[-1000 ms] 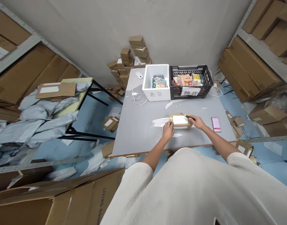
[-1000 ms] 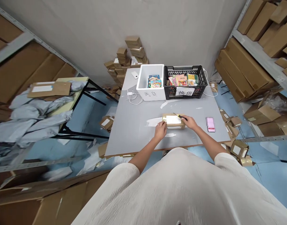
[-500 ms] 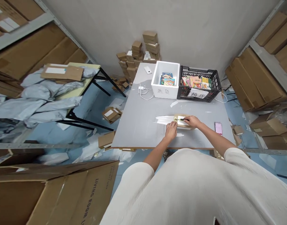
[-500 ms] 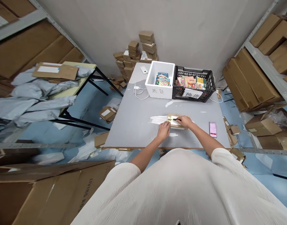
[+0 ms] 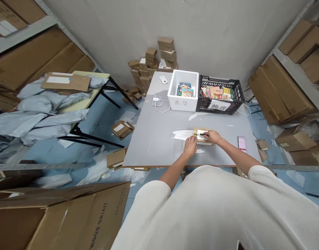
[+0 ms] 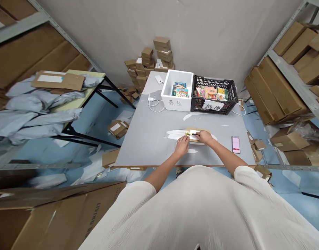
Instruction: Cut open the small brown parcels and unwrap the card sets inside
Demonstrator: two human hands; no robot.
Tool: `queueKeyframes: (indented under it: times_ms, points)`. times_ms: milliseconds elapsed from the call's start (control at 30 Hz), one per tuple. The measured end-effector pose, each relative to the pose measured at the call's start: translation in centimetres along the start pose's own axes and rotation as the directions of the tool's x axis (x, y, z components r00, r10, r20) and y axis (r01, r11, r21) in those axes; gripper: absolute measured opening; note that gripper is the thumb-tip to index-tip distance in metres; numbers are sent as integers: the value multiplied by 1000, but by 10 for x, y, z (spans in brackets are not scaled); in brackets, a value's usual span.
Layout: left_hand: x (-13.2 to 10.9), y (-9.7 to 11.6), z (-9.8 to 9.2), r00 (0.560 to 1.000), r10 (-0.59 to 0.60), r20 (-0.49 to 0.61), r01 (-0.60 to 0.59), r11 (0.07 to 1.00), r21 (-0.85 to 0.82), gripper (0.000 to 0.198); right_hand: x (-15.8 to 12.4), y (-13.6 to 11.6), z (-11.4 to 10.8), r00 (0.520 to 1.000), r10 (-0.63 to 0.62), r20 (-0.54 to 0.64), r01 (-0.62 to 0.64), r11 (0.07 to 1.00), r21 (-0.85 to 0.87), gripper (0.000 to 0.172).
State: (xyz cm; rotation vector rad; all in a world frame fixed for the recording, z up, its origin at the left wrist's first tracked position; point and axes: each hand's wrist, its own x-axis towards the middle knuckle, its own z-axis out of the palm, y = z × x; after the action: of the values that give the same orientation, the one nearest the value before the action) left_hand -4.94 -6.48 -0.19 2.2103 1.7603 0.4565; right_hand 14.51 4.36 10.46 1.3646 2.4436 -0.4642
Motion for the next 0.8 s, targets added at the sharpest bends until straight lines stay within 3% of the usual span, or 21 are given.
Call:
queueKeyframes:
  times_ms: [167, 333, 800]
  points:
    - [-1, 5, -5, 1000, -21, 12, 20, 998, 61, 61, -5, -4, -13, 999, 34, 17, -34, 999, -20, 42]
    - [-1, 10, -8, 998, -63, 7, 62, 993, 99, 56, -10, 8, -18, 996, 66, 65, -64, 998, -19, 40]
    - [12, 18, -13, 993, -119, 26, 113, 979, 170, 56, -48, 89, -9, 962, 250, 111, -255, 967, 28, 40]
